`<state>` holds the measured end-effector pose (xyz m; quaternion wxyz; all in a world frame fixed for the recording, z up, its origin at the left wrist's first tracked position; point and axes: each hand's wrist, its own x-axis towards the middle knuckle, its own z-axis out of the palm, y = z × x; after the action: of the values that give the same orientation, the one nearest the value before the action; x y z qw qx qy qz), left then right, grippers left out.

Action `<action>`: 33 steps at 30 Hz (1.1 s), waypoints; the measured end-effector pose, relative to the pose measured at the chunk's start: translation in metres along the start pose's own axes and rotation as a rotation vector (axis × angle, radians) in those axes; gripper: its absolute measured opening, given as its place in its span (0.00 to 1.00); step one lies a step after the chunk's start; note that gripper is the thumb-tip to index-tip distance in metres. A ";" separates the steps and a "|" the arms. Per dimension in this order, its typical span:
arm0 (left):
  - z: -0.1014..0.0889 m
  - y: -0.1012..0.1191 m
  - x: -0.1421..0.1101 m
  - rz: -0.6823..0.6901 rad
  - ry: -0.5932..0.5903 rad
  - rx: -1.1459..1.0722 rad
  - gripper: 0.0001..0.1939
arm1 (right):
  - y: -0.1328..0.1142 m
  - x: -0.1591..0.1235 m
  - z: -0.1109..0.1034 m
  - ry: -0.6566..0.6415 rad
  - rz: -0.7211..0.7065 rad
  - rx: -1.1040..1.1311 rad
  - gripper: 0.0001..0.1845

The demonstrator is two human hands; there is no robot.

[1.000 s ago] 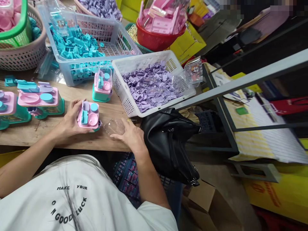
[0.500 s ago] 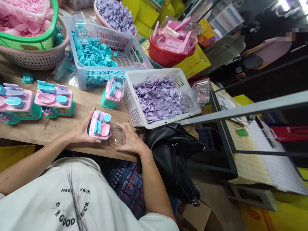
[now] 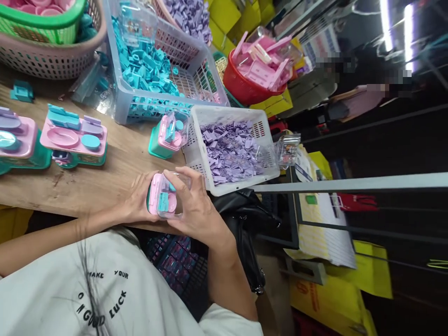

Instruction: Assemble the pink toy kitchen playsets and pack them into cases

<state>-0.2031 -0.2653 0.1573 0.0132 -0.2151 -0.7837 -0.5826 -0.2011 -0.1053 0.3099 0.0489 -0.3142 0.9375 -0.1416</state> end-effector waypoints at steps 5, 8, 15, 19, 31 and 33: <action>-0.003 0.000 0.000 -0.024 -0.020 -0.005 0.54 | 0.002 0.000 0.010 -0.077 0.032 -0.003 0.53; -0.004 0.000 0.000 -0.029 -0.032 -0.017 0.54 | 0.004 -0.001 0.013 -0.064 0.047 0.002 0.53; -0.002 -0.001 -0.001 -0.030 -0.024 -0.010 0.52 | 0.009 0.000 0.016 -0.037 -0.007 0.032 0.50; -0.002 0.000 -0.001 -0.043 -0.023 -0.014 0.52 | 0.010 -0.002 0.016 -0.042 0.021 -0.008 0.51; -0.002 -0.001 -0.003 -0.034 -0.020 -0.048 0.53 | 0.015 0.005 0.015 -0.091 -0.045 -0.025 0.51; -0.002 -0.002 -0.003 -0.030 -0.015 -0.034 0.53 | 0.015 0.006 0.015 -0.104 -0.051 -0.031 0.51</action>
<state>-0.2016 -0.2682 0.1551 -0.0050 -0.2079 -0.7767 -0.5945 -0.2114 -0.1010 0.2916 0.0890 -0.3456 0.9274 -0.1119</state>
